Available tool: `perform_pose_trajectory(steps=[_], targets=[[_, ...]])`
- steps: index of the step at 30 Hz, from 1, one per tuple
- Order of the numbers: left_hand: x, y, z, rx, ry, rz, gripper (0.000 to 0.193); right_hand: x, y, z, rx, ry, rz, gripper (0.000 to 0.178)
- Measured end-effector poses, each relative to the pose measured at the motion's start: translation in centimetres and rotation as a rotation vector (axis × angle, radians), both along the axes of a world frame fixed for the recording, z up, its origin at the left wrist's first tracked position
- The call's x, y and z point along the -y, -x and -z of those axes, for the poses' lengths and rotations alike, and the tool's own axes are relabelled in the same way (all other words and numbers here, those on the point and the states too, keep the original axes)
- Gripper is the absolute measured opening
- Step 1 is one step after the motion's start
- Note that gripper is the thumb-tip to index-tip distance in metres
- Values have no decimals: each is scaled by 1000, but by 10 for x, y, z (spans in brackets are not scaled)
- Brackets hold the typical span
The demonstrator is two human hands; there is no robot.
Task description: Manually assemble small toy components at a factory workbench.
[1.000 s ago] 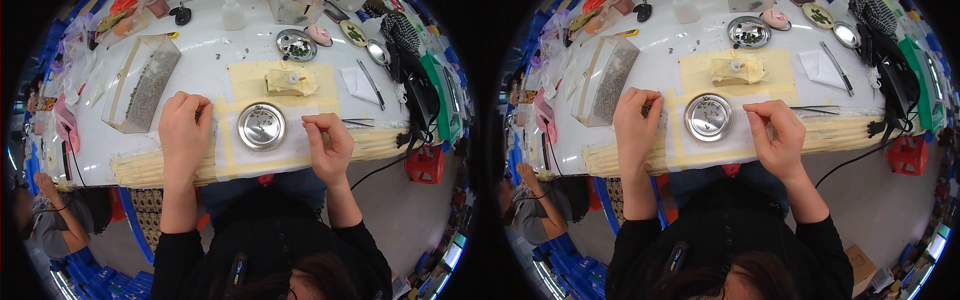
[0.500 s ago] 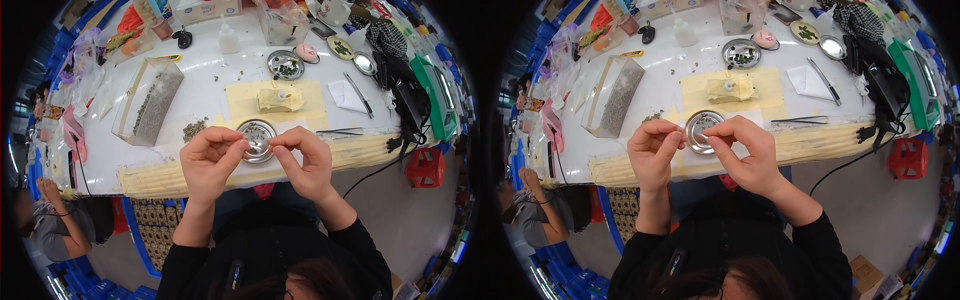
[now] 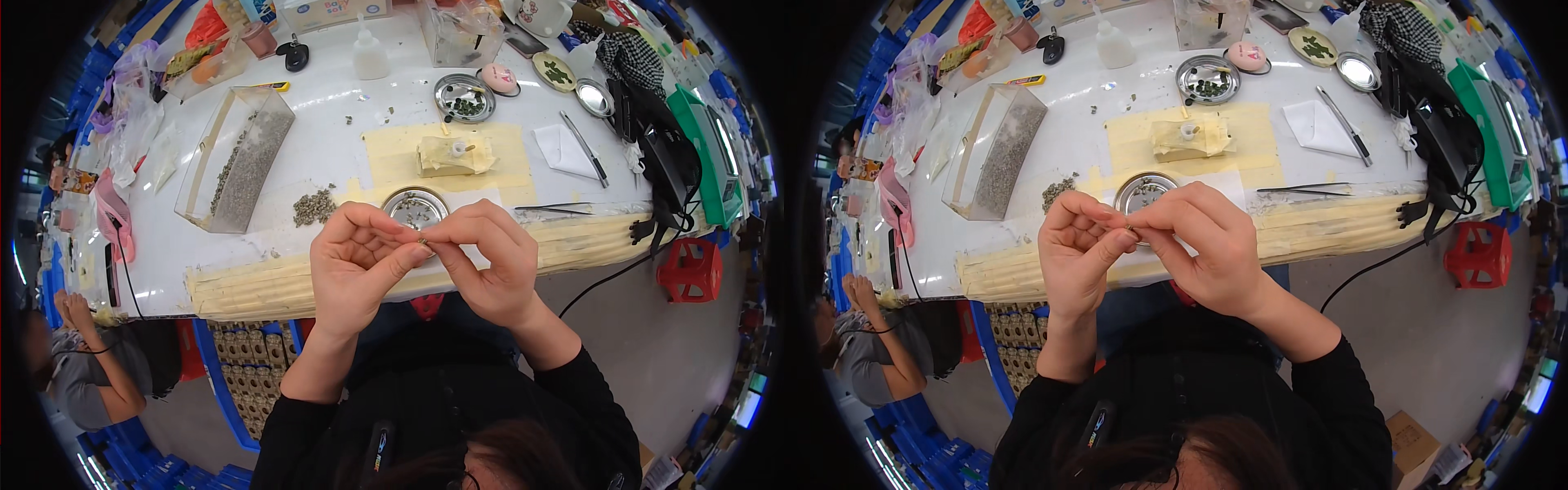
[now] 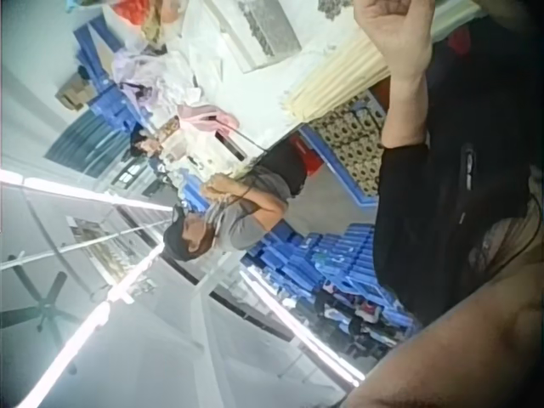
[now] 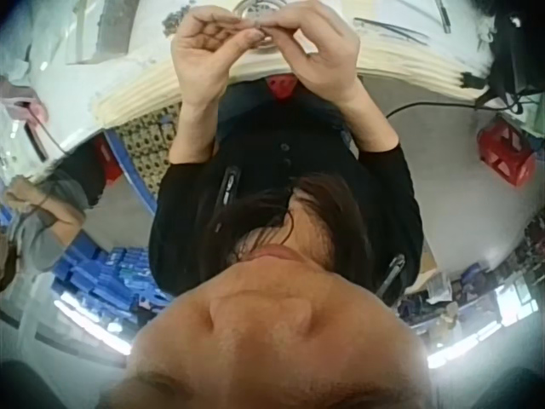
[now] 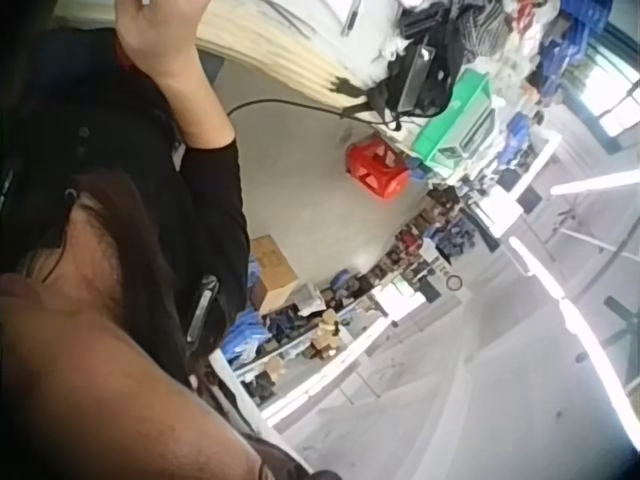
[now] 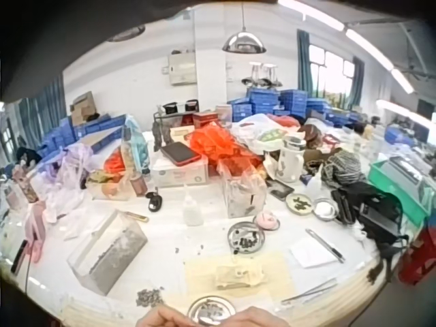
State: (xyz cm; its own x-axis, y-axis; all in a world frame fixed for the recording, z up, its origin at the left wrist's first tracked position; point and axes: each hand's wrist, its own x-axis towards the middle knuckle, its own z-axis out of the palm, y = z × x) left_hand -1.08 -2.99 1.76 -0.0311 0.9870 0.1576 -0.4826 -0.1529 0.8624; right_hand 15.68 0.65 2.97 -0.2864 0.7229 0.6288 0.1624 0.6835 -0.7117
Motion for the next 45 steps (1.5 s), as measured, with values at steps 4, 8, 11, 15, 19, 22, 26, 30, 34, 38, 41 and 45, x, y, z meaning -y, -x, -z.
perform_pose_trajectory(steps=[4, 8, 11, 15, 19, 22, 26, 30, 34, 38, 41, 45], targets=[[2, -1, -1, -25, 57, 31, 20, -1, 1, 1, 20, -74, 49, 20], [6, -2, 0, -22, 65, 31, 16, -2, 0, 2, 41, -139, 67, 20], [7, -4, -3, -57, 53, -11, 16, -2, 0, 3, 42, -140, 69, 20], [9, -6, -2, -171, 9, -70, 17, 0, 1, 4, 7, -84, 63, 21], [9, -6, -3, -202, -1, -79, 17, -1, 1, 5, 13, -88, 61, 22], [9, -8, -1, -230, 11, -131, 17, 0, 1, 5, -13, -16, 38, 21], [7, -8, 2, -460, -154, -300, 19, 4, -1, 4, -73, 143, -28, 19], [5, -8, 1, -587, -244, -379, 20, 9, 0, 11, -191, 318, -121, 19], [4, -9, 1, -648, -283, -412, 20, 10, -1, 13, -229, 392, -140, 19], [4, -8, -2, -730, -346, -443, 20, 13, 0, 13, -288, 493, -148, 19], [3, -9, -2, -770, -387, -462, 20, 15, -1, 13, -303, 541, -151, 18], [1, -9, -3, -830, -440, -482, 21, 13, 0, 14, -300, 516, -134, 17]])
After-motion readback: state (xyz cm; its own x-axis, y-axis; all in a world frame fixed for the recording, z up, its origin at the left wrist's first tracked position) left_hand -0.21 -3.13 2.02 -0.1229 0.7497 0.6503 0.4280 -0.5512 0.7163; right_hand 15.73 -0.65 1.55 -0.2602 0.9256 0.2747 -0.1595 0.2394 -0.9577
